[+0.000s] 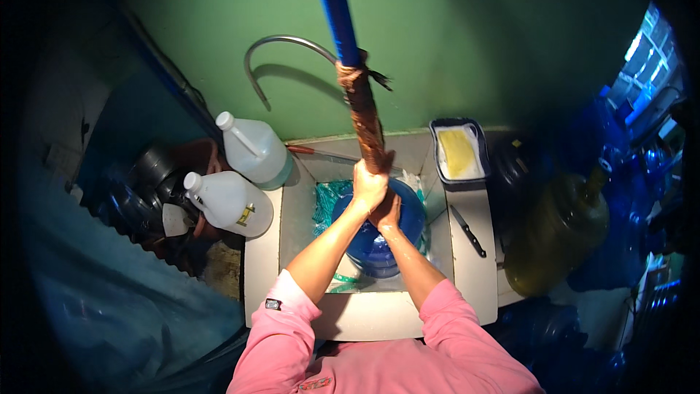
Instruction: The person repeatedly scrubs the exterior of large blue water jugs with a green scrubber, rinses them under a tap, and places them aside. The process is repeated for multiple jugs in a small room with green walls and stacked jugs.
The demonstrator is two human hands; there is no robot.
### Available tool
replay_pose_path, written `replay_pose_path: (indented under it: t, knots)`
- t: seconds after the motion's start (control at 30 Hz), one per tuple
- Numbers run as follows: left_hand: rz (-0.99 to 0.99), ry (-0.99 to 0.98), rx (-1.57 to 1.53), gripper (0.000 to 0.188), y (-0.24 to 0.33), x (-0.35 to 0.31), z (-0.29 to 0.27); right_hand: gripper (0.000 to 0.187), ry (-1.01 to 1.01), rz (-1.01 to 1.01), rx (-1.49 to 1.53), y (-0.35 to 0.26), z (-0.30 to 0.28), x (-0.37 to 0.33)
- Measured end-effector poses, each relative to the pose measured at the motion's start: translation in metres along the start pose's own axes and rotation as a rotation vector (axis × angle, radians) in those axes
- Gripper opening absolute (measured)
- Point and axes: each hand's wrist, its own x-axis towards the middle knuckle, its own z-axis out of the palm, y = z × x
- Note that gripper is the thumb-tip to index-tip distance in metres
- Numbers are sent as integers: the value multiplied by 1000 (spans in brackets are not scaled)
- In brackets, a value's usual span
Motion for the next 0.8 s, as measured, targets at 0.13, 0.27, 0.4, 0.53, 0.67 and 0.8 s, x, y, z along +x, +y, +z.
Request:
replay_pose_path:
  t: [0.13,0.27,0.4,0.53,0.67,0.8]
  knots:
    - [184,-264,230,76,22,16,-36,26,92,-160,20,-16,-24,37]
    - [326,-384,225,112,63,32,-82,20,70,-228,427,-77,-79,87]
    - [166,-534,-74,109,112,42,-118,14,-124,-80,873,-148,-140,114]
    - [283,-541,-85,107,129,29,-131,14,-46,-423,509,-155,-150,85]
    - [141,-600,216,101,108,-3,-121,18,-219,-265,642,-116,-111,49]
    - [145,-544,347,62,83,-20,-103,32,93,-178,628,-91,-79,26]
